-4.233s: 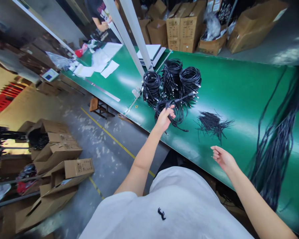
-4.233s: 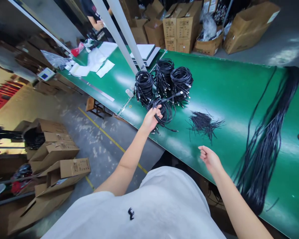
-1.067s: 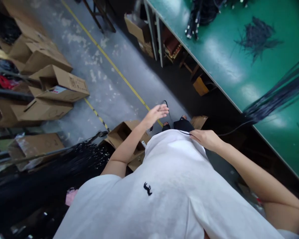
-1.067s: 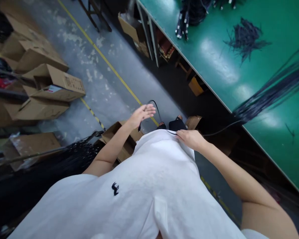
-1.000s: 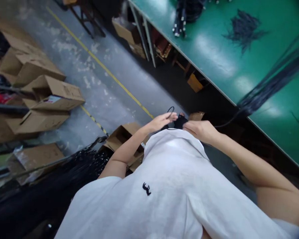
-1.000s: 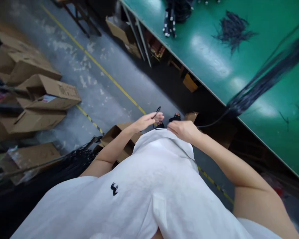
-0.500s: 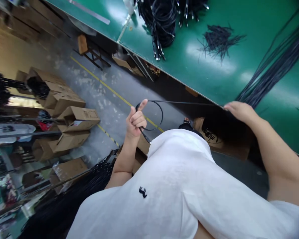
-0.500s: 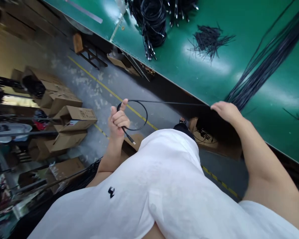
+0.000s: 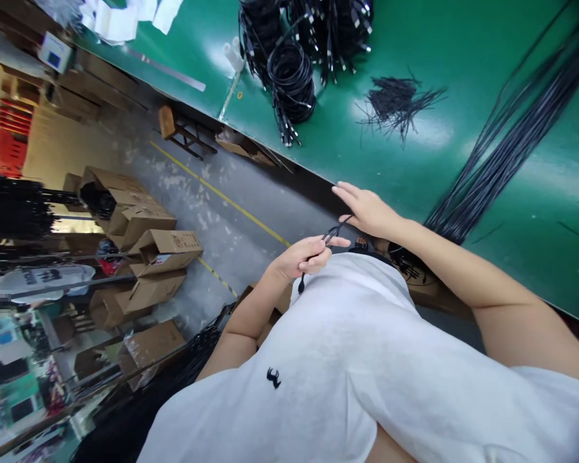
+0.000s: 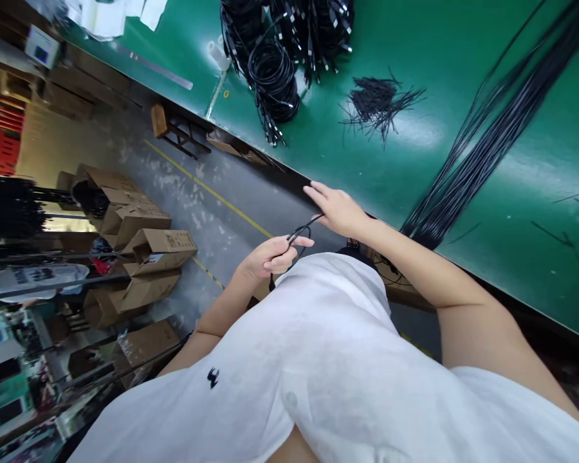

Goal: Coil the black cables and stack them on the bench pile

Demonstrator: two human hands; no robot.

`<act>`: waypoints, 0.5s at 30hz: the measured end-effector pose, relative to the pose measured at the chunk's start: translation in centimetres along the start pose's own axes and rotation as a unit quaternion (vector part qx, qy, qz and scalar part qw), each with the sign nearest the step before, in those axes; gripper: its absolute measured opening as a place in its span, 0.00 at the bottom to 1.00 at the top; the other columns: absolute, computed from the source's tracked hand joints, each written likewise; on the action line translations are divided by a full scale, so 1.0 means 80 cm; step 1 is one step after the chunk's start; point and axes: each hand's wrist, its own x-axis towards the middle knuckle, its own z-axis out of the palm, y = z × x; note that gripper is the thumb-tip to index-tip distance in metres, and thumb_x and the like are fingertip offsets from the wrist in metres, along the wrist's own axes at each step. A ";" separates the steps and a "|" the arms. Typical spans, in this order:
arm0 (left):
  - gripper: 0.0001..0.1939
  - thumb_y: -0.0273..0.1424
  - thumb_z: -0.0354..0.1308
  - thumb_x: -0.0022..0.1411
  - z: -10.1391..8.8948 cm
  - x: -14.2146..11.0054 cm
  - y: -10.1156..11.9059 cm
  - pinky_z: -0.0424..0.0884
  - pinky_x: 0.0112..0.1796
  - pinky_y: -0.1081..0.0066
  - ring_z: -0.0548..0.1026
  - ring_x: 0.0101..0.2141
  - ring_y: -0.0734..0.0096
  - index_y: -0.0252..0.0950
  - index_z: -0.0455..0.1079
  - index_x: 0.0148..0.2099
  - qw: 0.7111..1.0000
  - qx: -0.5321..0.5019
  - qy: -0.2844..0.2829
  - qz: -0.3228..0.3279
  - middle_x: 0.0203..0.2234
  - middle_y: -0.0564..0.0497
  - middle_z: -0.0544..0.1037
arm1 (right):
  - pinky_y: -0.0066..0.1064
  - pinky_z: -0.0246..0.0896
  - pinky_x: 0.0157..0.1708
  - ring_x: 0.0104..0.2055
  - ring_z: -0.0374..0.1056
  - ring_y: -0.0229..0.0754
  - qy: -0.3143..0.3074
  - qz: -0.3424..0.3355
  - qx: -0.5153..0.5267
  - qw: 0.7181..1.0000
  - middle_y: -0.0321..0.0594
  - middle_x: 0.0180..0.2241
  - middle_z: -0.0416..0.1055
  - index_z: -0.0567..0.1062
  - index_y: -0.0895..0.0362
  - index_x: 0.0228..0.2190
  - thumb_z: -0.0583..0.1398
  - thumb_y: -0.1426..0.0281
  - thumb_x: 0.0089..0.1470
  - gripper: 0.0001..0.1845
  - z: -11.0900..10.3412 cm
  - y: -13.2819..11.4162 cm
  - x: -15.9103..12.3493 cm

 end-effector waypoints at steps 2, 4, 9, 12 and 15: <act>0.20 0.36 0.62 0.63 0.008 0.002 0.002 0.44 0.12 0.80 0.46 0.10 0.87 0.28 0.75 0.54 1.000 -0.006 -0.005 -0.003 0.13 0.61 0.60 | 0.37 0.61 0.47 0.54 0.69 0.49 -0.042 -0.014 0.032 0.999 0.50 0.55 0.71 0.68 0.58 0.58 0.50 0.68 0.64 0.23 0.004 -0.014 0.017; 0.20 0.37 0.64 0.62 0.011 0.004 0.004 0.44 0.11 0.80 0.47 0.10 0.87 0.28 0.76 0.52 1.000 -0.017 -0.003 0.010 0.14 0.61 0.61 | 0.32 0.60 0.38 0.45 0.73 0.45 -0.106 0.009 0.035 0.994 0.44 0.46 0.77 0.72 0.56 0.53 0.50 0.72 0.63 0.20 0.003 -0.026 0.022; 0.15 0.34 0.64 0.62 0.012 0.015 -0.003 0.44 0.11 0.81 0.47 0.09 0.88 0.28 0.77 0.47 0.999 -0.036 0.006 -0.019 0.13 0.62 0.60 | 0.30 0.56 0.34 0.43 0.72 0.44 -0.108 0.045 0.030 0.993 0.43 0.45 0.77 0.73 0.56 0.49 0.49 0.74 0.61 0.19 -0.005 -0.036 0.028; 0.10 0.31 0.59 0.66 0.004 -0.004 0.001 0.42 0.09 0.81 0.43 0.07 0.87 0.28 0.77 0.42 0.999 -0.039 -0.006 -0.006 0.09 0.64 0.55 | 0.30 0.59 0.37 0.41 0.72 0.43 -0.102 0.035 0.146 0.983 0.42 0.43 0.77 0.74 0.55 0.48 0.52 0.67 0.62 0.16 -0.003 -0.007 0.026; 0.14 0.34 0.50 0.73 -0.013 -0.062 0.035 0.38 0.08 0.82 0.38 0.05 0.86 0.34 0.76 0.44 0.982 -0.080 0.044 0.163 0.05 0.68 0.45 | 0.31 0.61 0.34 0.31 0.69 0.40 -0.090 0.118 0.269 0.952 0.40 0.33 0.76 0.75 0.56 0.43 0.55 0.54 0.58 0.21 0.010 0.050 -0.011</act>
